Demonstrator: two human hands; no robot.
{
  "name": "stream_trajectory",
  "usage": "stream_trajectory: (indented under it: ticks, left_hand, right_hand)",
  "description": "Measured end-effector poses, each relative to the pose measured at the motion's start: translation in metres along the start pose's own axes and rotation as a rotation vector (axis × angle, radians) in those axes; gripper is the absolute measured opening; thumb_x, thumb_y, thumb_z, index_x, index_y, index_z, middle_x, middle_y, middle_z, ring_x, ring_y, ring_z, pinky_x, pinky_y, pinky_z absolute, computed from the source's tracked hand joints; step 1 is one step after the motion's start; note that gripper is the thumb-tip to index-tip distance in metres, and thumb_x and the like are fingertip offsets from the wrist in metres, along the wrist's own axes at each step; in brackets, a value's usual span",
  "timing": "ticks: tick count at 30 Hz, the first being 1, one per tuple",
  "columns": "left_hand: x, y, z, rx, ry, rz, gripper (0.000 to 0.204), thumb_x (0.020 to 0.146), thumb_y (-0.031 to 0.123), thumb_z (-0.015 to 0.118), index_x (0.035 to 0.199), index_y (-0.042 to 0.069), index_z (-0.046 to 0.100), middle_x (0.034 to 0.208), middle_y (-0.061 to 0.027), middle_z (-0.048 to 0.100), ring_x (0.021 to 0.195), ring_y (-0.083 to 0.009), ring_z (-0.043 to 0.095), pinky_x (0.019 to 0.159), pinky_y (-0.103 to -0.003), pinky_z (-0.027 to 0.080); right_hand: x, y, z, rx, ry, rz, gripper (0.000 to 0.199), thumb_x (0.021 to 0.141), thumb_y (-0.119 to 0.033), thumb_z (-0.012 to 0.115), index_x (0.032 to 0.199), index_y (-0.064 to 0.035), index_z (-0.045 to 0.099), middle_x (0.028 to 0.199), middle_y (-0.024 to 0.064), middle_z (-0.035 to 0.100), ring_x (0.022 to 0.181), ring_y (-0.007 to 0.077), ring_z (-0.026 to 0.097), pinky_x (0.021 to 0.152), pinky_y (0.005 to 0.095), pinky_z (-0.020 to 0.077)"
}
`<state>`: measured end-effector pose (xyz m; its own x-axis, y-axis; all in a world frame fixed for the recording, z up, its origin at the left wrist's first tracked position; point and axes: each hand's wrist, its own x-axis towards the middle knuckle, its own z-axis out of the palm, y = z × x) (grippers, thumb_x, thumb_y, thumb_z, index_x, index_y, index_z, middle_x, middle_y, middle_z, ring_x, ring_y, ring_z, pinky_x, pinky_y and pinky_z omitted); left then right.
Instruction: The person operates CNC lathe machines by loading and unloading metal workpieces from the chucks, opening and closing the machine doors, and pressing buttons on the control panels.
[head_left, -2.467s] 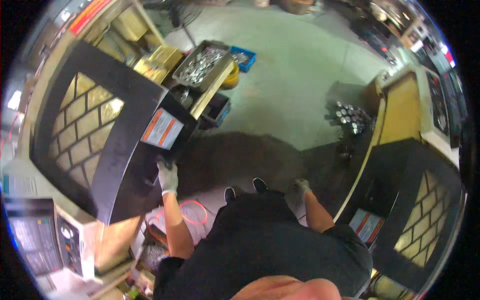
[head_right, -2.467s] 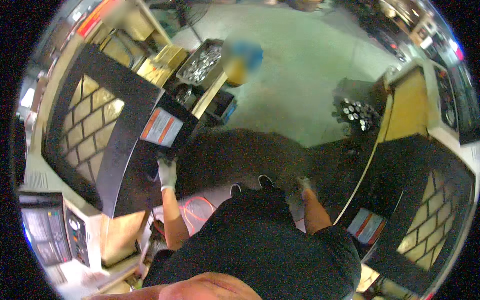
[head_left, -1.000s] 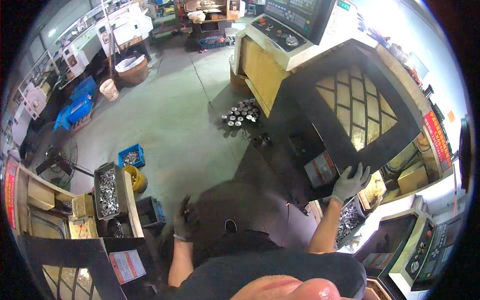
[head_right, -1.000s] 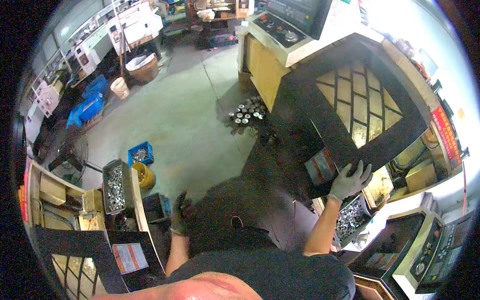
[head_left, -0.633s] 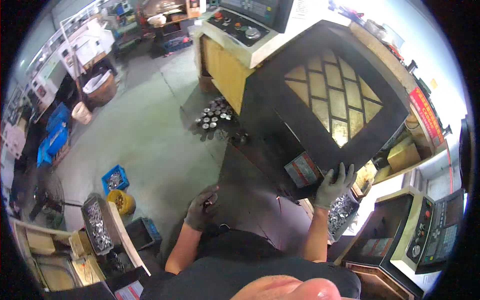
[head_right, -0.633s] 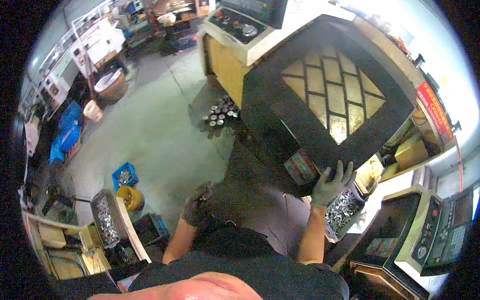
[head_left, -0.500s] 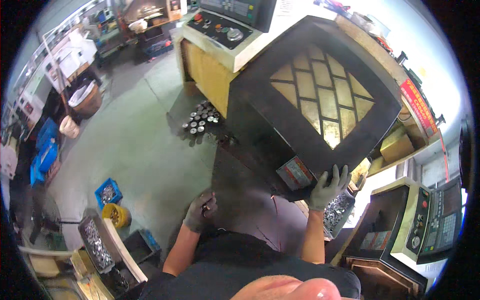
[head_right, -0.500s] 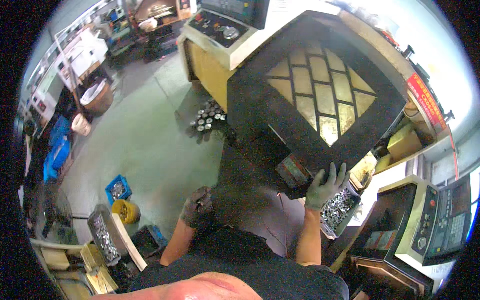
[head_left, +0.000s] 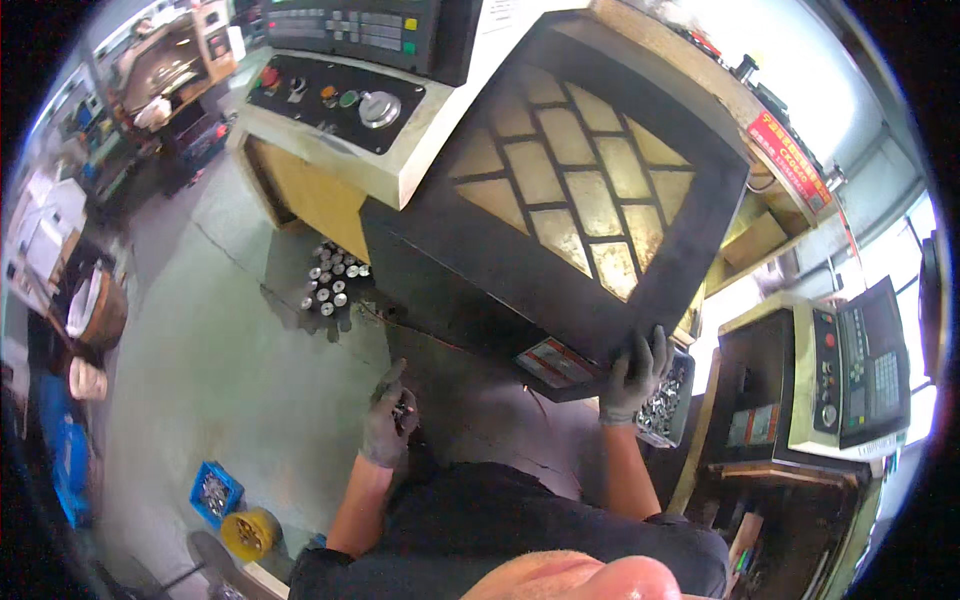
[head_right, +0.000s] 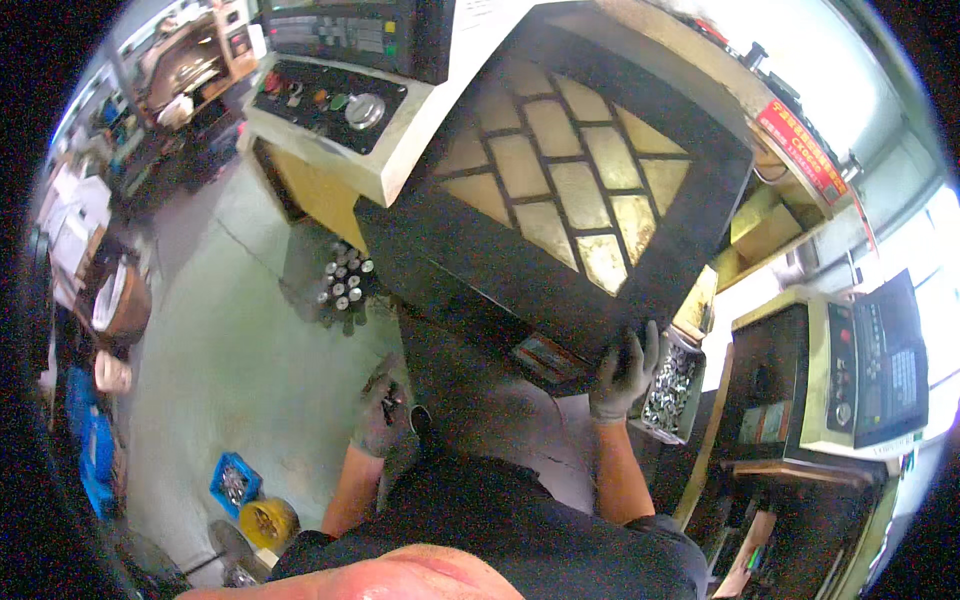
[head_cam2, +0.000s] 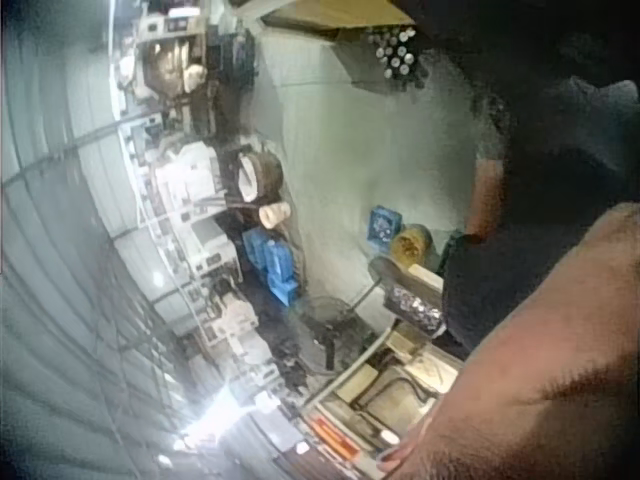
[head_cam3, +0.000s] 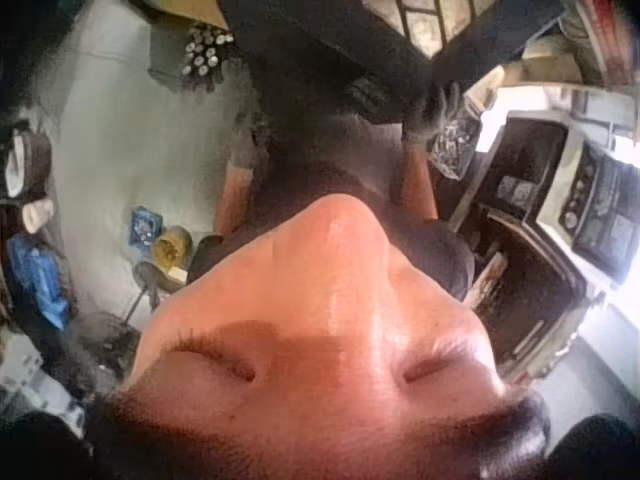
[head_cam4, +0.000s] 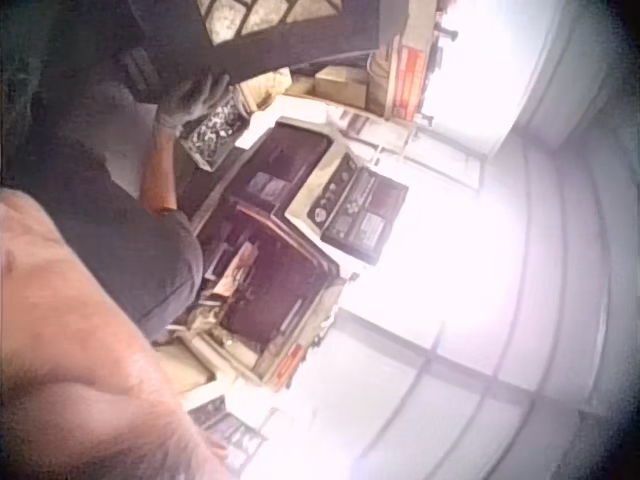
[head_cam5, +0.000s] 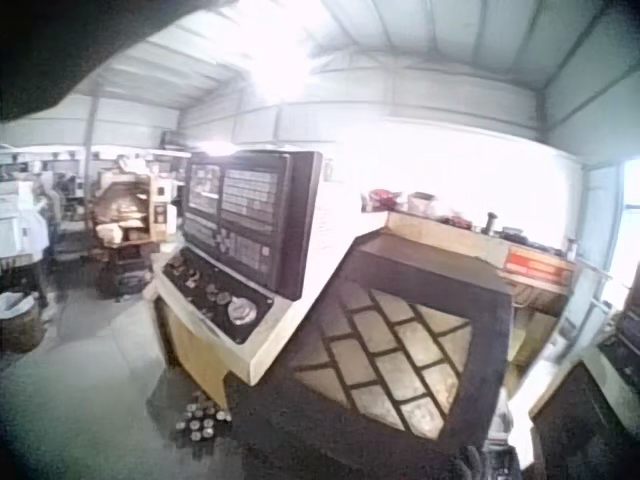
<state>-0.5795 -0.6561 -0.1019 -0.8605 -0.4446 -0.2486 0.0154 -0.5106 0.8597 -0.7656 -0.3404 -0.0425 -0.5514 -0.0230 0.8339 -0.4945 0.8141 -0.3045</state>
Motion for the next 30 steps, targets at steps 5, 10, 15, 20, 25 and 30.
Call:
stream_trajectory:
  ticks: [5, 10, 15, 20, 25, 30]
  left_hand:
    - [0.057, 0.04, -0.007, -0.067, -0.026, -0.045, 0.036, 0.097, 0.022, 0.052, 0.129, 0.005, 0.054, 0.06, 0.0007, 0.046, 0.047, -0.0057, 0.039, 0.042, -0.02, 0.03]
    - [0.103, 0.049, -0.014, 0.121, -0.293, 0.081, 0.03, 0.097, 0.018, 0.052, 0.124, 0.005, 0.054, 0.06, 0.0035, 0.042, 0.048, -0.0049, 0.036, 0.043, -0.022, 0.028]
    - [0.12, 0.072, 0.026, 0.196, -0.387, 0.225, 0.026, 0.097, 0.016, 0.051, 0.12, 0.005, 0.055, 0.062, 0.004, 0.042, 0.051, -0.0043, 0.036, 0.045, -0.022, 0.028]
    - [0.142, 0.079, 0.055, 0.526, -0.416, 0.658, 0.025, 0.089, 0.011, 0.065, 0.113, 0.006, 0.06, 0.072, -0.0004, 0.055, 0.061, -0.0086, 0.051, 0.053, -0.023, 0.042]
    - [0.177, 0.083, 0.079, 0.697, -0.333, 1.036, 0.019, 0.082, 0.005, 0.07, 0.1, 0.003, 0.064, 0.09, -0.011, 0.069, 0.074, -0.0252, 0.067, 0.065, -0.034, 0.053]
    - [0.212, 0.088, 0.09, 0.891, -0.298, 1.172, 0.018, 0.08, 0.001, 0.07, 0.096, 0.003, 0.065, 0.084, -0.0111, 0.068, 0.067, -0.0267, 0.065, 0.058, -0.034, 0.051]
  right_hand:
    - [0.015, -0.047, 0.038, -0.047, -0.011, -0.007, 0.032, 0.084, -0.01, 0.059, 0.116, -0.0036, 0.063, 0.135, 0.0188, 0.051, 0.132, 0.0415, 0.037, 0.11, 0.0516, 0.0273]
    - [0.018, -0.097, 0.087, 0.297, 0.027, 0.234, 0.056, 0.083, -0.005, 0.059, 0.137, -0.0036, 0.044, 0.147, 0.021, 0.035, 0.137, 0.0385, 0.031, 0.115, 0.0465, 0.0211]
    - [0.008, -0.14, 0.125, 0.498, -0.079, 0.434, 0.065, 0.092, -0.005, 0.053, 0.148, 0.0032, 0.02, 0.152, 0.0192, 0.024, 0.14, 0.0293, 0.026, 0.115, 0.0381, 0.0211]
    - [0.005, -0.166, 0.145, 0.803, -0.351, 0.475, 0.068, 0.092, -0.003, 0.052, 0.149, 0.0032, 0.015, 0.15, 0.0208, 0.028, 0.135, 0.0296, 0.036, 0.11, 0.038, 0.0298]
    - [-0.001, -0.142, 0.168, 0.789, -0.341, 0.348, 0.045, 0.095, -0.006, 0.053, 0.137, 0.0019, 0.04, 0.14, 0.0163, 0.044, 0.123, 0.0233, 0.05, 0.102, 0.0344, 0.0424]
    - [0.009, -0.095, 0.231, 1.082, -0.315, 0.763, 0.035, 0.094, -0.01, 0.06, 0.126, 0.0004, 0.053, 0.12, 0.0116, 0.06, 0.11, 0.0182, 0.058, 0.097, 0.0316, 0.0447]
